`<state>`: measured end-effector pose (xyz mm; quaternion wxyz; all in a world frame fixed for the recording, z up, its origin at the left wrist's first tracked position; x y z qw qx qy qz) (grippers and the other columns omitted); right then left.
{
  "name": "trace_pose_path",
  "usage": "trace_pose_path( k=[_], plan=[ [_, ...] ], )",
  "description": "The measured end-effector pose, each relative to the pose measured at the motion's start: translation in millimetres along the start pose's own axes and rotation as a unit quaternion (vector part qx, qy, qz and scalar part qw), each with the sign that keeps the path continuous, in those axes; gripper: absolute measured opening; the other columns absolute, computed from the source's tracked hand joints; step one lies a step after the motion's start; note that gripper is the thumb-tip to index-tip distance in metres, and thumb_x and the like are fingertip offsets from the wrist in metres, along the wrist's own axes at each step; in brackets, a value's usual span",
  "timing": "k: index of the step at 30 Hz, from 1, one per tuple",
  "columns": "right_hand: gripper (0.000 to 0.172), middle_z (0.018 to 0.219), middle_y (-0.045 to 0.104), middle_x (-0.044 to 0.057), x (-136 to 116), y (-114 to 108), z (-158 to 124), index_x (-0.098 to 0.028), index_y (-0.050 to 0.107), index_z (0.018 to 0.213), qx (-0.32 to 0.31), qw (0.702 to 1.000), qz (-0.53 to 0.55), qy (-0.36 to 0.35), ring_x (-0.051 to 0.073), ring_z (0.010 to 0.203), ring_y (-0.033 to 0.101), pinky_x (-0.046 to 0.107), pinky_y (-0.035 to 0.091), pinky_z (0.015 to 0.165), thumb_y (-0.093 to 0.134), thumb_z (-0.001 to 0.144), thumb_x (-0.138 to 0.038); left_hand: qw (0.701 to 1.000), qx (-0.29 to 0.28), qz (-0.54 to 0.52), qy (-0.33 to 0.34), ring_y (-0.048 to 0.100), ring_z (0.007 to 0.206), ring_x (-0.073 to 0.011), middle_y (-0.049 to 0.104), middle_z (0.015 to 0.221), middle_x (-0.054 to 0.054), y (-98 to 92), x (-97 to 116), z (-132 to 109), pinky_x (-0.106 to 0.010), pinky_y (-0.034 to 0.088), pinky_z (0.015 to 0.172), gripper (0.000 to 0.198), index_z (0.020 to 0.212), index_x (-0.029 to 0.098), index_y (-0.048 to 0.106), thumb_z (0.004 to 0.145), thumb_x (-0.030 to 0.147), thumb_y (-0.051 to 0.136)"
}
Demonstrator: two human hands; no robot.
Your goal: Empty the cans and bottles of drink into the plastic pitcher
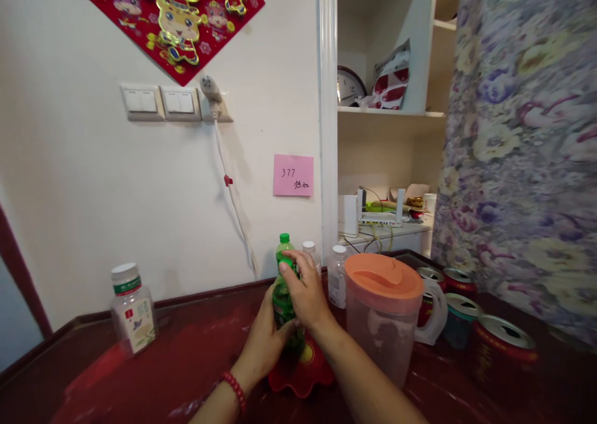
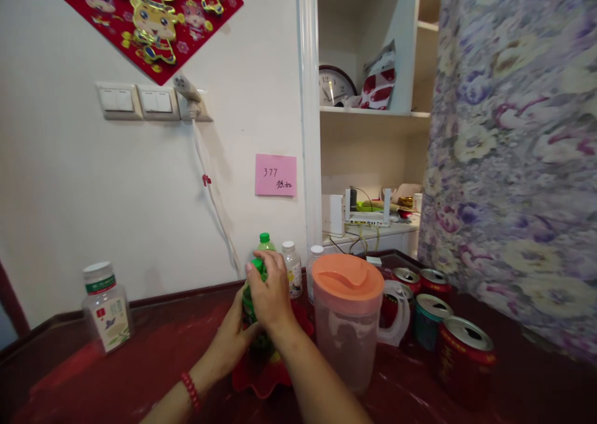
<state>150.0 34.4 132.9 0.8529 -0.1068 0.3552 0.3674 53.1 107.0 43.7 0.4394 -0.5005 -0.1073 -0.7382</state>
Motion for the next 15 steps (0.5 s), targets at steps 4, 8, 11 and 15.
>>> trace_pose_path(
  k=[4, 8, 11, 15],
  plan=[
    [0.033, 0.114, 0.068, 0.007, 4.0, 3.7, -1.0, -0.02, 0.072, 0.111, -0.014, 1.0, 0.006, 0.005, 0.024, 0.11, 0.06, 0.038, 0.044, 0.1, 0.049, 0.094, -0.036, 1.0, -0.005, -0.003, 0.002, 0.041, 0.145, -0.0314, 0.043, 0.156, -0.015, 0.1, -1.7, 0.0, -0.051, 0.031, 0.121, 0.078, 0.151, 0.023, 0.033, 0.084, 0.027, 0.071],
    [0.029, 0.108, 0.067, 0.008, 8.7, -2.1, -0.8, -0.018, 0.07, 0.106, 0.005, 1.0, -0.006, 0.019, 0.026, 0.105, 0.061, 0.039, 0.045, 0.097, 0.062, 0.086, -0.037, 1.0, -0.001, -0.006, -0.004, 0.042, 0.145, -0.0308, 0.044, 0.155, -0.016, -0.5, -4.7, -0.1, -0.051, 0.03, 0.121, 0.08, 0.152, 0.022, 0.03, 0.083, 0.026, 0.071],
    [0.032, 0.115, 0.065, 0.008, 6.3, -1.5, 0.1, -0.019, 0.069, 0.11, -0.002, 1.0, -0.006, 0.014, 0.026, 0.111, 0.058, 0.038, 0.043, 0.1, 0.06, 0.087, -0.038, 1.0, -0.001, 0.0, -0.003, 0.04, 0.145, -0.0313, 0.042, 0.157, -0.016, -0.6, -2.6, 0.0, -0.052, 0.029, 0.121, 0.08, 0.152, 0.022, 0.031, 0.083, 0.026, 0.071],
    [0.032, 0.115, 0.067, 0.007, 7.7, 1.1, 0.3, -0.019, 0.069, 0.113, -0.012, 1.0, 0.001, 0.017, 0.024, 0.112, 0.059, 0.038, 0.043, 0.101, 0.052, 0.091, -0.036, 1.0, -0.008, 0.007, -0.005, 0.041, 0.145, -0.0302, 0.042, 0.157, -0.015, 0.7, -1.3, -0.2, -0.051, 0.029, 0.121, 0.078, 0.152, 0.022, 0.031, 0.084, 0.027, 0.07]
  ],
)
Point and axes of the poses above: each hand's wrist, its own z-axis towards the middle knuckle, its own y-axis out of the palm, x = y × z, the point moved 10 cm from there along z, towards the middle knuckle
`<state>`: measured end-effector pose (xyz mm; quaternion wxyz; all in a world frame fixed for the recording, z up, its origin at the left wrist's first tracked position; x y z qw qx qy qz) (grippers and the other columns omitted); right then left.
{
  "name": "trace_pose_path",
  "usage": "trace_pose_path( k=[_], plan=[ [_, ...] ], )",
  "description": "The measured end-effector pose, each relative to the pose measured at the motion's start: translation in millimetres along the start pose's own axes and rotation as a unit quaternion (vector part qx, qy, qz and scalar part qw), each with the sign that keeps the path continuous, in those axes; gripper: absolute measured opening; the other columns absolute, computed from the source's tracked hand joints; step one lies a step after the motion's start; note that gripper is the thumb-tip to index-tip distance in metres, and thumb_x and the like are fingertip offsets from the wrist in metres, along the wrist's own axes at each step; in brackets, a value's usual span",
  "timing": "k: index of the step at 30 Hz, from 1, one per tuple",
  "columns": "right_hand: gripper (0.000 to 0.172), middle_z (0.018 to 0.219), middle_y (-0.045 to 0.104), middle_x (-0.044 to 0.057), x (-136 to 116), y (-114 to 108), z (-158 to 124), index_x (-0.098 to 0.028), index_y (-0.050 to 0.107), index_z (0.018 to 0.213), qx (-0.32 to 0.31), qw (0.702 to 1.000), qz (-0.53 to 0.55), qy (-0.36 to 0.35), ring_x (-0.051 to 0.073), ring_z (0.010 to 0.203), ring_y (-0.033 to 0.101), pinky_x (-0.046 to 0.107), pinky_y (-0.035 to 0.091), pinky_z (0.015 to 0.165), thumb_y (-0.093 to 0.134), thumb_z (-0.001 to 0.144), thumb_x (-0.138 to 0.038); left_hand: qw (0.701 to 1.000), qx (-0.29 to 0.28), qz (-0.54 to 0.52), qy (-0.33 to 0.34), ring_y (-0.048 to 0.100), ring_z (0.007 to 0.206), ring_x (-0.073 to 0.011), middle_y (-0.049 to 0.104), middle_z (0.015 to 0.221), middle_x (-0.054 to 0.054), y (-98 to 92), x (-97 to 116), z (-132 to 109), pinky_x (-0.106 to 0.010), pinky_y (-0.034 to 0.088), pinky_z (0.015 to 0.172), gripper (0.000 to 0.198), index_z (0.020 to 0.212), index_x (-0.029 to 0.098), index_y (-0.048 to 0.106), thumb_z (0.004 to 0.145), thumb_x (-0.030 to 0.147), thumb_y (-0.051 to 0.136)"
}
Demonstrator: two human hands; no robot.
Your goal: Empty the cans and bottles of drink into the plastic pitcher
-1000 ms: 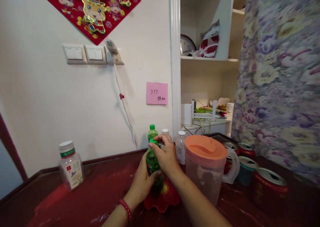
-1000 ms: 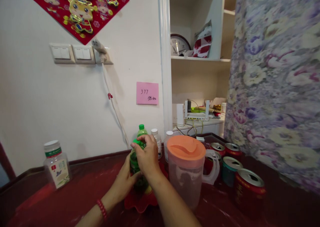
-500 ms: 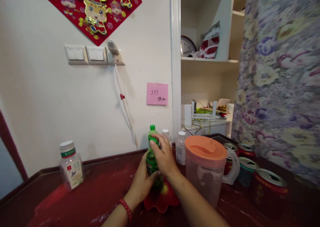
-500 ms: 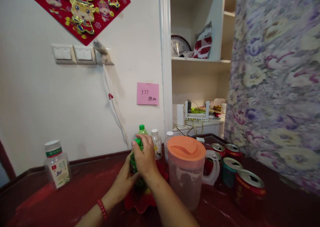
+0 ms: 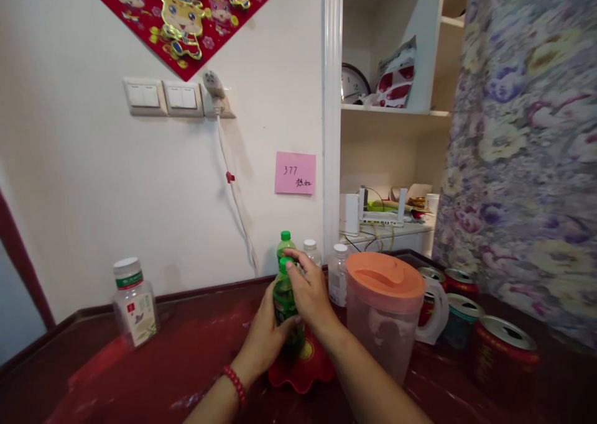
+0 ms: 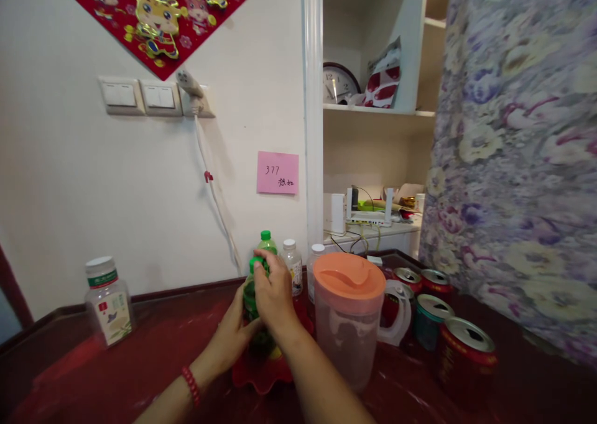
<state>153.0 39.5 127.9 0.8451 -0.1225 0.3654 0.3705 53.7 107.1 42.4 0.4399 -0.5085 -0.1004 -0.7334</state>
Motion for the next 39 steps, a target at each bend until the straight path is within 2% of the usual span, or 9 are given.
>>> trace_pose_path(
  k=[5, 11, 17, 20, 23, 28, 32, 36, 39],
  plan=[
    [0.032, 0.108, 0.066, 0.008, 3, -6, 0, -0.018, 0.068, 0.106, 0.026, 1.0, -0.013, 0.009, 0.026, 0.105, 0.059, 0.037, 0.045, 0.095, 0.067, 0.08, -0.036, 1.0, 0.003, -0.004, 0.004, 0.039, 0.146, -0.0302, 0.041, 0.157, -0.017, -0.6, -1, 0, -0.051, 0.028, 0.122, 0.079, 0.152, 0.022, 0.029, 0.084, 0.027, 0.07],
    [0.034, 0.118, 0.066, 0.008, 1, 2, -2, -0.02, 0.067, 0.118, 0.004, 1.0, 0.001, 0.007, 0.024, 0.112, 0.059, 0.037, 0.044, 0.1, 0.053, 0.092, -0.036, 1.0, 0.013, -0.012, -0.008, 0.038, 0.147, -0.0326, 0.042, 0.157, -0.016, -2.3, -1, 1, -0.054, 0.026, 0.122, 0.078, 0.15, 0.023, 0.034, 0.082, 0.03, 0.072],
    [0.034, 0.112, 0.064, 0.009, 5, -4, -3, -0.019, 0.067, 0.111, 0.03, 0.999, -0.006, 0.011, 0.027, 0.107, 0.059, 0.038, 0.045, 0.096, 0.067, 0.081, -0.036, 0.999, 0.025, -0.028, -0.012, 0.037, 0.147, -0.0334, 0.043, 0.157, -0.016, -3.4, -4, 0, -0.054, 0.027, 0.122, 0.08, 0.151, 0.023, 0.035, 0.079, 0.022, 0.072],
    [0.038, 0.12, 0.063, 0.009, 5, -2, -3, -0.019, 0.066, 0.119, 0.022, 1.0, 0.003, 0.008, 0.026, 0.115, 0.056, 0.038, 0.042, 0.101, 0.062, 0.087, -0.037, 0.999, 0.02, -0.034, 0.012, 0.037, 0.147, -0.0321, 0.04, 0.159, -0.016, -2.9, -1, -1, -0.053, 0.026, 0.123, 0.08, 0.152, 0.024, 0.034, 0.081, 0.02, 0.072],
    [0.035, 0.119, 0.065, 0.008, 9, 4, -5, -0.019, 0.066, 0.121, 0.004, 1.0, 0.021, 0.01, 0.025, 0.114, 0.059, 0.037, 0.044, 0.1, 0.055, 0.092, -0.037, 0.999, 0.016, -0.037, 0.011, 0.037, 0.147, -0.0312, 0.039, 0.159, -0.015, -2.4, -2, -1, -0.053, 0.026, 0.123, 0.081, 0.153, 0.024, 0.033, 0.082, 0.021, 0.071],
    [0.031, 0.112, 0.067, 0.008, 15, 4, -6, -0.019, 0.066, 0.114, 0.009, 0.999, 0.024, 0.02, 0.025, 0.105, 0.062, 0.036, 0.048, 0.094, 0.061, 0.09, -0.038, 0.999, 0.013, -0.039, 0.007, 0.035, 0.149, -0.0312, 0.039, 0.159, -0.015, -1.1, -3, -3, -0.053, 0.025, 0.124, 0.078, 0.152, 0.024, 0.035, 0.083, 0.022, 0.071],
    [0.035, 0.119, 0.064, 0.009, 9, 0, -5, -0.02, 0.065, 0.119, 0.013, 1.0, 0.017, 0.018, 0.026, 0.114, 0.058, 0.038, 0.045, 0.099, 0.062, 0.092, -0.042, 0.998, 0.018, -0.054, 0.011, 0.041, 0.145, -0.0323, 0.045, 0.155, -0.015, -2.3, 0, -2, -0.053, 0.029, 0.123, 0.076, 0.148, 0.024, 0.041, 0.08, 0.023, 0.074],
    [0.037, 0.123, 0.062, 0.009, -6, -10, -3, -0.021, 0.062, 0.124, 0.03, 0.999, 0.015, 0.009, 0.026, 0.113, 0.058, 0.038, 0.046, 0.098, 0.06, 0.096, -0.046, 0.993, 0.043, -0.106, -0.008, 0.054, 0.133, -0.0353, 0.059, 0.143, -0.016, -14.6, 3, 5, -0.053, 0.04, 0.114, 0.072, 0.138, 0.021, 0.049, 0.073, 0.027, 0.079],
    [0.036, 0.12, 0.062, 0.009, -21, -22, -2, -0.02, 0.063, 0.121, 0.057, 0.998, 0.034, 0.001, 0.025, 0.109, 0.06, 0.037, 0.048, 0.094, 0.06, 0.097, -0.047, 0.984, 0.103, -0.144, -0.026, 0.061, 0.123, -0.0343, 0.064, 0.134, -0.016, -41.5, 13, 12, -0.051, 0.047, 0.108, 0.071, 0.135, 0.019, 0.048, 0.074, 0.036, 0.08]
  ],
)
Point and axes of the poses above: each hand's wrist, its own z-axis towards the middle knuckle, its own y-axis out of the palm, x = y × z, the point moved 10 cm from there along z, towards the middle knuckle
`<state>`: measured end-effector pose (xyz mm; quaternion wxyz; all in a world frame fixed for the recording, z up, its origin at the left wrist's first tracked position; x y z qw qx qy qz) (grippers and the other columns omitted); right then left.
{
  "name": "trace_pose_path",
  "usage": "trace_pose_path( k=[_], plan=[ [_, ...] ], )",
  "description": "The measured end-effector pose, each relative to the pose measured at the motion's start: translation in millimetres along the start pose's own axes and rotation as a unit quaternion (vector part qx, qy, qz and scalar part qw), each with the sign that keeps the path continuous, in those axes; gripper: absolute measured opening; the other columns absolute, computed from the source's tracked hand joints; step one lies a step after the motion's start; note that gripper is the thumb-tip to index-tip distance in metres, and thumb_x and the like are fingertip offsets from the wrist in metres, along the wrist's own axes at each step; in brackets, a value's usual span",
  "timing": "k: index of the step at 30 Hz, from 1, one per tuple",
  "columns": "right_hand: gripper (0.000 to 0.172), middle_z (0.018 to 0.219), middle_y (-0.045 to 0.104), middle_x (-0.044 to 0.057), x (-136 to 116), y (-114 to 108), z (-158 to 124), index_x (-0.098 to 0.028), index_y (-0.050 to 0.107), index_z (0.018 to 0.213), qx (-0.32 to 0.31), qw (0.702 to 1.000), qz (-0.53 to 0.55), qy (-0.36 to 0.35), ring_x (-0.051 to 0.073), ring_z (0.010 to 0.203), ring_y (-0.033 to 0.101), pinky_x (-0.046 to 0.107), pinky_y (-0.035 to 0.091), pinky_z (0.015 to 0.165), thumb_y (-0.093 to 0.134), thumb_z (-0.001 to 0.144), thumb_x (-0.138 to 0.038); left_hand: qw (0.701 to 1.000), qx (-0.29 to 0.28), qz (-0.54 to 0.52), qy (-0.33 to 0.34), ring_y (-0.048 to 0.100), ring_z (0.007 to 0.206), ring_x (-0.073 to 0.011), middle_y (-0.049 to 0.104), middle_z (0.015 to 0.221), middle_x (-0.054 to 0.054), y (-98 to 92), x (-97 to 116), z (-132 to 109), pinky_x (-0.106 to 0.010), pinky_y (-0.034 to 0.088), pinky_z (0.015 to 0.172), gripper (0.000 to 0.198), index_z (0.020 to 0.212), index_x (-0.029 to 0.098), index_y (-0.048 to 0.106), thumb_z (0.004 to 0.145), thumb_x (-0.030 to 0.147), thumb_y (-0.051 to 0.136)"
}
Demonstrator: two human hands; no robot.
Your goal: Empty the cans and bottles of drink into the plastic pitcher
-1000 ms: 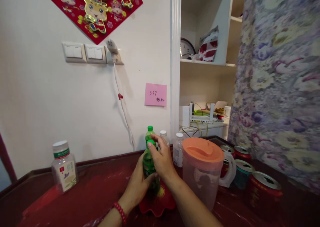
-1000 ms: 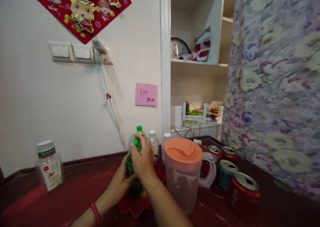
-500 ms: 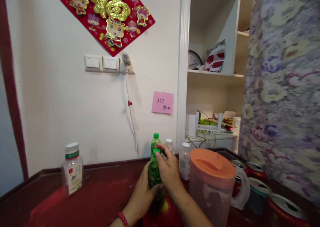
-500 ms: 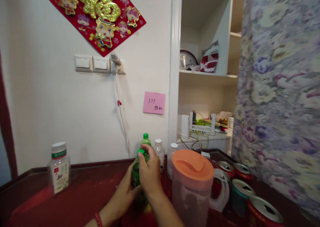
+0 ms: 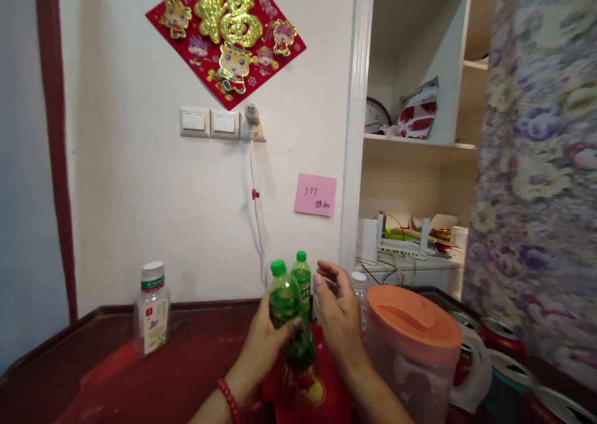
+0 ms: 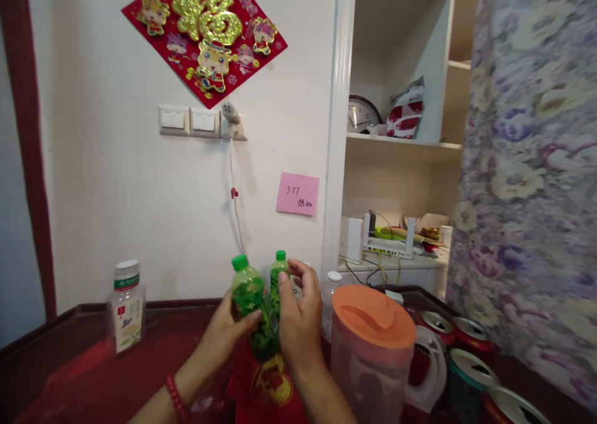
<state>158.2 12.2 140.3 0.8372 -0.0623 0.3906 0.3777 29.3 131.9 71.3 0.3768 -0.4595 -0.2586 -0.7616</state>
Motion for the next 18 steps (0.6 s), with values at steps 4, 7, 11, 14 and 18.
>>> trace_pose_path(
  k=[4, 7, 11, 14, 18],
  plan=[
    [0.035, 0.116, 0.064, 0.01, -31, -17, 4, -0.019, 0.064, 0.115, 0.053, 0.997, 0.045, -0.024, 0.025, 0.107, 0.06, 0.037, 0.05, 0.09, 0.064, 0.096, -0.048, 0.992, 0.122, 0.023, 0.015, 0.065, 0.112, -0.0314, 0.067, 0.122, -0.013, -44.8, 37, 11, -0.048, 0.052, 0.098, 0.068, 0.125, 0.018, 0.05, 0.07, 0.044, 0.082],
    [0.03, 0.112, 0.065, 0.009, -60, -28, 5, -0.019, 0.065, 0.112, 0.078, 0.993, 0.071, -0.046, 0.024, 0.101, 0.062, 0.037, 0.051, 0.087, 0.065, 0.096, -0.045, 0.98, 0.19, 0.056, 0.033, 0.064, 0.109, -0.0283, 0.067, 0.117, -0.009, -76.2, 55, 14, -0.046, 0.051, 0.098, 0.069, 0.12, 0.019, 0.051, 0.065, 0.044, 0.084],
    [0.019, 0.111, 0.065, 0.007, -103, -42, -1, -0.022, 0.066, 0.112, 0.101, 0.984, 0.1, -0.105, 0.021, 0.102, 0.063, 0.034, 0.053, 0.087, 0.064, 0.099, -0.035, 0.971, 0.232, 0.054, 0.019, 0.065, 0.101, -0.0237, 0.066, 0.11, -0.005, -102.1, 50, 19, -0.042, 0.052, 0.094, 0.07, 0.119, 0.02, 0.051, 0.062, 0.04, 0.087],
    [0.014, 0.11, 0.065, 0.005, -132, -58, -6, -0.023, 0.066, 0.113, 0.132, 0.971, 0.131, -0.147, 0.019, 0.102, 0.063, 0.031, 0.053, 0.086, 0.062, 0.1, -0.027, 0.97, 0.235, 0.064, -0.007, 0.066, 0.094, -0.0212, 0.066, 0.104, -0.004, -107.2, 40, 30, -0.038, 0.054, 0.086, 0.066, 0.116, 0.02, 0.051, 0.062, 0.036, 0.087],
    [0.013, 0.104, 0.066, 0.005, -160, -89, -7, -0.02, 0.066, 0.108, 0.198, 0.949, 0.178, -0.167, 0.019, 0.096, 0.063, 0.032, 0.05, 0.088, 0.064, 0.095, -0.023, 0.972, 0.202, 0.121, -0.024, 0.067, 0.089, -0.0215, 0.066, 0.097, -0.002, -97.9, 24, 51, -0.036, 0.055, 0.079, 0.062, 0.111, 0.021, 0.049, 0.062, 0.032, 0.085]
  ],
)
Point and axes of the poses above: each hand's wrist, its own z-axis towards the middle knuckle, its own y-axis out of the palm, x = y × z, the point moved 10 cm from there along z, towards the middle knuckle
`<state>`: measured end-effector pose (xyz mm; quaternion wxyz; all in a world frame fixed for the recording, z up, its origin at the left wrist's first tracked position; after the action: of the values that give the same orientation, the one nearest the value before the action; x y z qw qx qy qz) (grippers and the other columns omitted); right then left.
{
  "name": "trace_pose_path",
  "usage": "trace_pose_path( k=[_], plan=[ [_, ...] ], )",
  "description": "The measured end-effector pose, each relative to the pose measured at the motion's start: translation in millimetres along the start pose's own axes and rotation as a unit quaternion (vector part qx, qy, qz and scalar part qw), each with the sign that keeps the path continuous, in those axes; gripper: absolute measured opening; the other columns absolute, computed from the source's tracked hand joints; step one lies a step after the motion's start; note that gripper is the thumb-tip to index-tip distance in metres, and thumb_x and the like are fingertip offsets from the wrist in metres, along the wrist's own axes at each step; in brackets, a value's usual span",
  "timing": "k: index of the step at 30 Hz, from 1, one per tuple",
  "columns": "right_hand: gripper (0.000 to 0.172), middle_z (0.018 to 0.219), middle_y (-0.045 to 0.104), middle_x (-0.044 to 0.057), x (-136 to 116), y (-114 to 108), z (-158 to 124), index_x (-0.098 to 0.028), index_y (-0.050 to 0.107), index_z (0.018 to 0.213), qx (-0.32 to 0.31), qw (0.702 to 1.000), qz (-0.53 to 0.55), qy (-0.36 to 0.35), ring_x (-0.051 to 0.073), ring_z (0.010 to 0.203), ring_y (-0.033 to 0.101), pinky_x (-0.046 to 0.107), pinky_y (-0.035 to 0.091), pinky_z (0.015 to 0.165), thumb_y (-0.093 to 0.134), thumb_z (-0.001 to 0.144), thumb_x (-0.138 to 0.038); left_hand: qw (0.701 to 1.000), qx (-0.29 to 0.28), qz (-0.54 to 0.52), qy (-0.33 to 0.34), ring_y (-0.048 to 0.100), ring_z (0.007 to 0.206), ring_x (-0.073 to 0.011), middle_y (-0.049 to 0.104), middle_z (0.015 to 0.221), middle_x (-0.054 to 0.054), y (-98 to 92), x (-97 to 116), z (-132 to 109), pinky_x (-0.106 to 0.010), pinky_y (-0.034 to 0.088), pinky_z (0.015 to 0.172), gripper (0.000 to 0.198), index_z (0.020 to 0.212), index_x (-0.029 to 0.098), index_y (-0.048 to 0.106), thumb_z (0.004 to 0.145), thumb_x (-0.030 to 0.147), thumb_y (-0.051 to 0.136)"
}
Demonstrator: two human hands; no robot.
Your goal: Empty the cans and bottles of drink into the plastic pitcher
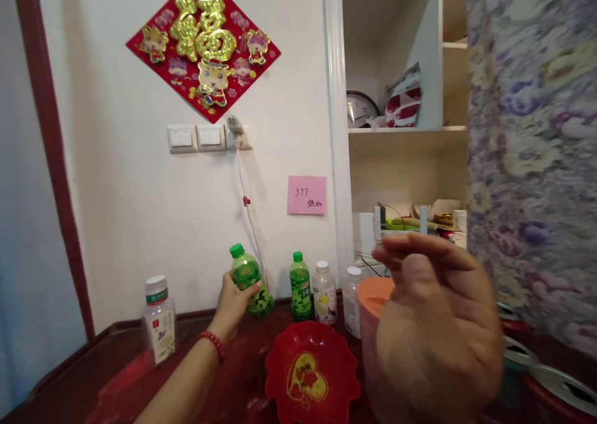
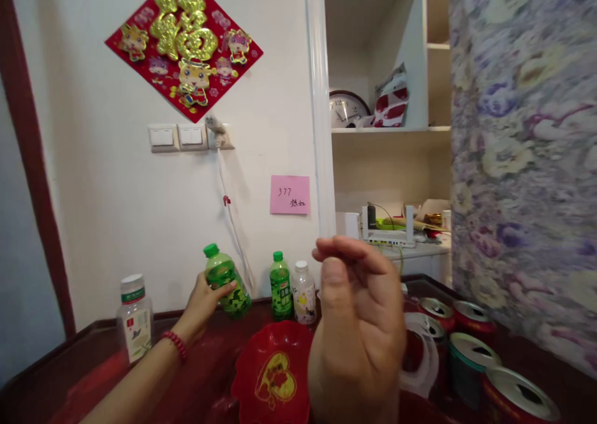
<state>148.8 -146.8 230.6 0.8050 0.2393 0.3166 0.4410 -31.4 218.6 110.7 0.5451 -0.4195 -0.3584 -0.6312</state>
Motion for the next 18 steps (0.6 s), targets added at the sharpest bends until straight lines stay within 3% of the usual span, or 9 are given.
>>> trace_pose_path(
  k=[5, 12, 18],
  plan=[
    [0.009, 0.089, 0.061, 0.003, -32, -26, 24, -0.022, 0.062, 0.091, 0.099, 0.995, 0.001, -0.001, 0.023, 0.085, 0.059, 0.04, 0.048, 0.089, 0.064, 0.082, -0.022, 0.999, -0.024, 0.035, 0.006, 0.068, 0.088, -0.0244, 0.066, 0.091, -0.001, 26.2, -26, 11, -0.039, 0.055, 0.08, 0.059, 0.104, 0.02, 0.049, 0.058, 0.029, 0.086],
    [0.008, 0.083, 0.059, 0.002, -41, -36, 33, -0.023, 0.061, 0.089, 0.12, 0.993, 0.012, -0.007, 0.021, 0.078, 0.056, 0.038, 0.049, 0.083, 0.06, 0.082, -0.019, 0.998, -0.059, 0.021, 0.001, 0.069, 0.082, -0.024, 0.065, 0.086, 0.0, 58.5, -65, 8, -0.039, 0.057, 0.075, 0.061, 0.103, 0.02, 0.048, 0.058, 0.031, 0.087],
    [0.01, 0.085, 0.064, -0.001, -32, -32, 29, -0.023, 0.063, 0.093, 0.11, 0.993, 0.039, 0.016, 0.016, 0.077, 0.059, 0.031, 0.051, 0.078, 0.065, 0.083, -0.021, 0.996, -0.092, -0.013, -0.008, 0.072, 0.096, -0.0262, 0.068, 0.105, -0.007, 74.6, -82, 5, -0.04, 0.06, 0.082, 0.071, 0.121, 0.021, 0.043, 0.065, 0.038, 0.085]
  ],
)
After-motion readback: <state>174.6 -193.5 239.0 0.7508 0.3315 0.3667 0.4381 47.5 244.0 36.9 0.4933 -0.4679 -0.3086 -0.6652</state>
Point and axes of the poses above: each hand's wrist, its own z-axis towards the middle knuckle, its own y-axis out of the palm, x = y × z, the point moved 10 cm from there along z, towards the middle knuckle
